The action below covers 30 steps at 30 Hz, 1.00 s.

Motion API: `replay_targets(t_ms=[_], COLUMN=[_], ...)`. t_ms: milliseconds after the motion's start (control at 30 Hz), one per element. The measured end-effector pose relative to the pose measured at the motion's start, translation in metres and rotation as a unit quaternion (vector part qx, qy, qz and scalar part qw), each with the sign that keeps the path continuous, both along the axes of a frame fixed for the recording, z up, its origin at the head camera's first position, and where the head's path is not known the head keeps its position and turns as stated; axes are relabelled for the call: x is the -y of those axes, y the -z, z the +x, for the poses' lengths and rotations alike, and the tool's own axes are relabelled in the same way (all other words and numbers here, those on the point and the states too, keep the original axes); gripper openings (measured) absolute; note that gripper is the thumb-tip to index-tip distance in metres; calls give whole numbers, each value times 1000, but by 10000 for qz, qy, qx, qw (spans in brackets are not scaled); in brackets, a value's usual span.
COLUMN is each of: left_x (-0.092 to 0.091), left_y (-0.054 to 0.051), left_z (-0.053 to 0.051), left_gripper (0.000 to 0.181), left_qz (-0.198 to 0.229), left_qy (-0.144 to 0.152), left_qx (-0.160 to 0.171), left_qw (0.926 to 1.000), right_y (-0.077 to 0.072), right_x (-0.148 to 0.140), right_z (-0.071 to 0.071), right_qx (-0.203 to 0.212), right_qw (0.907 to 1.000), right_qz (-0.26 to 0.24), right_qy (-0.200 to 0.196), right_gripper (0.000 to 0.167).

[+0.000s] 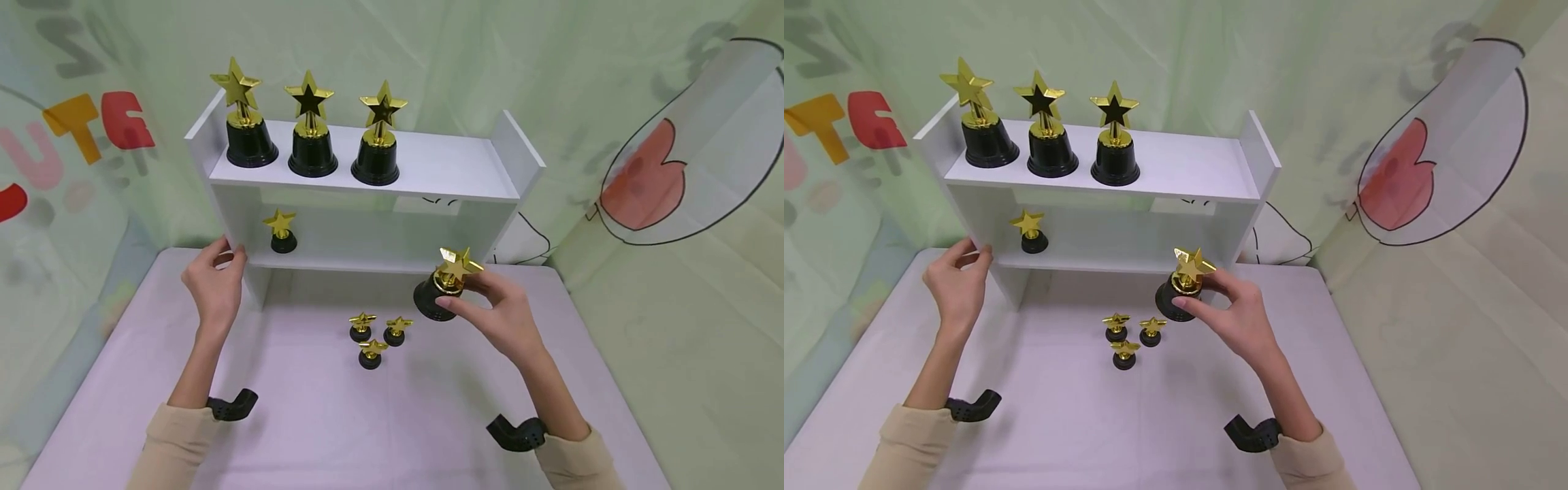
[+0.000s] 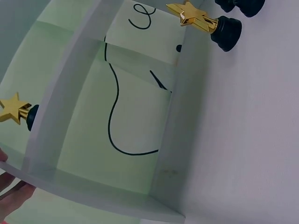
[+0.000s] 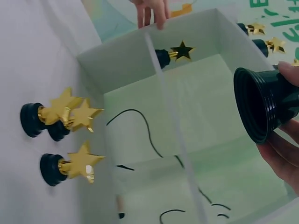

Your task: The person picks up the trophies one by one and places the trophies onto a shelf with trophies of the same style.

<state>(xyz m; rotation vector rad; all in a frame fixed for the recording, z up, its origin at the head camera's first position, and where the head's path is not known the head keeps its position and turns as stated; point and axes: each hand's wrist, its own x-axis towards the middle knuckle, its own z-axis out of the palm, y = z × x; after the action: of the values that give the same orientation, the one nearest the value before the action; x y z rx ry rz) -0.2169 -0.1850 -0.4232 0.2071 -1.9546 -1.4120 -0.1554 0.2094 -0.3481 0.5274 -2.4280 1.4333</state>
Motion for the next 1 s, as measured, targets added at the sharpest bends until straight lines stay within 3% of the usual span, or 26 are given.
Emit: replay_targets(t_ms=[300, 700, 1000], left_x=[-1, 0, 0], left_y=[-1, -1, -1], left_z=[0, -1, 1], left_gripper=[26, 27, 26], left_qz=[-23, -25, -22], left_qy=[-7, 15, 1], left_qx=[23, -14, -94], left_qw=[10000, 10000, 10000], right_y=[-33, -78, -109], right_x=[5, 13, 10], right_z=[-15, -28, -45], right_qx=[-263, -570, -55], right_qw=[9983, 9972, 9938], right_qz=[-184, -219, -979], right_qy=[-496, -424, -515], right_gripper=[36, 31, 23])
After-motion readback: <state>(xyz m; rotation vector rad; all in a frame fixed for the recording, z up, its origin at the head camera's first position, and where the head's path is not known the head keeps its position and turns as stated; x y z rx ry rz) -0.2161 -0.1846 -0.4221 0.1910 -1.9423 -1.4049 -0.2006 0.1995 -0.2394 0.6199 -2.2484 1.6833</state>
